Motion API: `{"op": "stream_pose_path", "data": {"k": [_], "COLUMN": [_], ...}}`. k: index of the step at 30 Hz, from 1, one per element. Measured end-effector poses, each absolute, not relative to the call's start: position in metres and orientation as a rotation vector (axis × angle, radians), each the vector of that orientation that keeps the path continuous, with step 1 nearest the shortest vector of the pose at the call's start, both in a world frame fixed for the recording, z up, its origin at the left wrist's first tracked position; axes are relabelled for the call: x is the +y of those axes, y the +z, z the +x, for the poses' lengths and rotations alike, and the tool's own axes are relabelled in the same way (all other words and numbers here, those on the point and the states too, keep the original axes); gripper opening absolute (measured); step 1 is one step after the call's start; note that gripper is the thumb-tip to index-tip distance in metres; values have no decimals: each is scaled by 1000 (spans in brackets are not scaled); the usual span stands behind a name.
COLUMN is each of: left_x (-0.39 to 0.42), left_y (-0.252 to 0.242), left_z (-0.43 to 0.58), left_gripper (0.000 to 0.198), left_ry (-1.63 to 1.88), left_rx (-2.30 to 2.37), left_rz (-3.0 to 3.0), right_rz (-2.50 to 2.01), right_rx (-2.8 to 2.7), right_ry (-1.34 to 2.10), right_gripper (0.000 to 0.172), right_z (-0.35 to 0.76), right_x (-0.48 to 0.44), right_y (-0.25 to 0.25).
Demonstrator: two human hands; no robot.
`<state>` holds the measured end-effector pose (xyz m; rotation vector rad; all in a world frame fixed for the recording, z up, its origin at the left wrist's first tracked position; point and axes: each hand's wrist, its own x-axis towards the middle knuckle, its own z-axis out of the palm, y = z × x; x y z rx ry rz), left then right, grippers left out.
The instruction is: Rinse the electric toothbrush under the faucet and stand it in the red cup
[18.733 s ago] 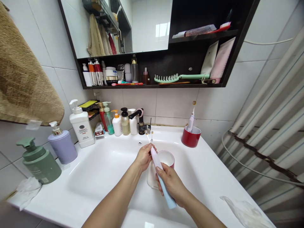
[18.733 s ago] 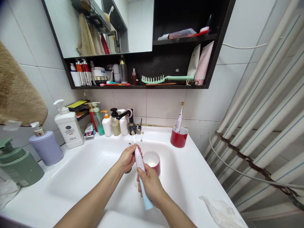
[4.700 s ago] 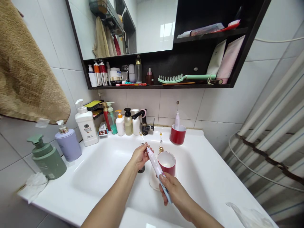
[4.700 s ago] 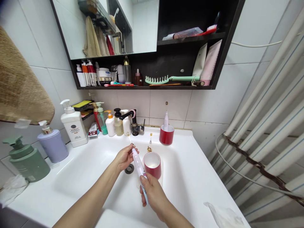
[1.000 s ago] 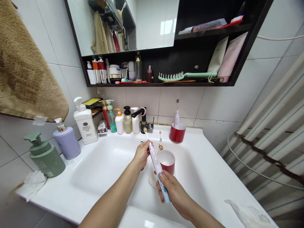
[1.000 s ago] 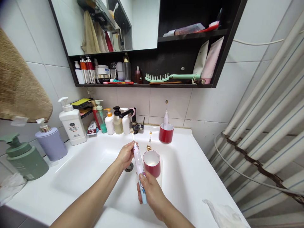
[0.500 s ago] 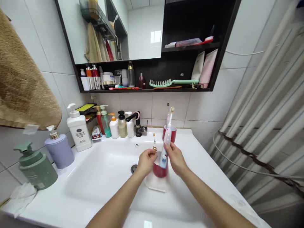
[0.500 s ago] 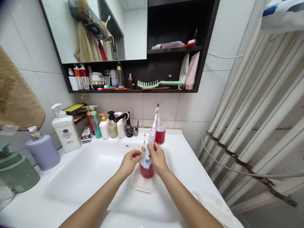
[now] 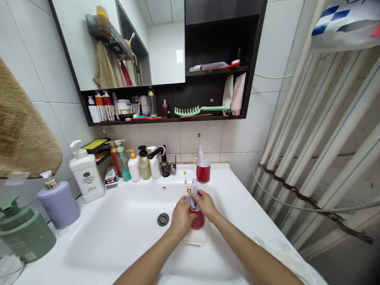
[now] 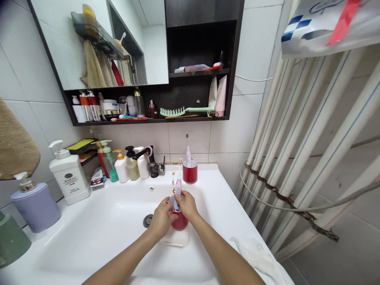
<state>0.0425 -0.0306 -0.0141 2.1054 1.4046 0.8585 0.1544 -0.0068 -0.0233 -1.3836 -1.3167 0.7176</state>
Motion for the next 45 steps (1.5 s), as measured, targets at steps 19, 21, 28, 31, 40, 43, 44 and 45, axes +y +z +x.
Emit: {"op": "stream_pose_path", "data": {"k": [19,21,28,31,40,43,44,45], "left_x": [45,52,65,74,70,46,36,27], "left_y": [35,36,34,33,28,17,12,7], "left_z": [179,187,182,165,131,113,106,98], "left_gripper": [14,14,26,33,14,17,18,19], "left_ry": [931,942,1025,1110,1029,1083,1090,1083], "left_rx": [1074,1087,1134,1331,1454,1373,1350,1336], "left_rz": [2254,2246,2422,2438,2197,2242,2249,2245], "right_rz": [-1699,-1724,-1768,-1776,-1700,-1574,-1543,-1524], "right_rx": [-1312,-1307,-1294,-1301,-1173,-1252,-1298,-1343], "right_ry": [471,478,451,446,123,56,75,111], "right_gripper": [24,25,25,25,36,38,37,36], "right_z": [290,295,295,294,278,249,238,226], "right_x": [44,54,71,71,52,36,30,26], "right_y": [42,42,39,38,60,55,50,44]}}
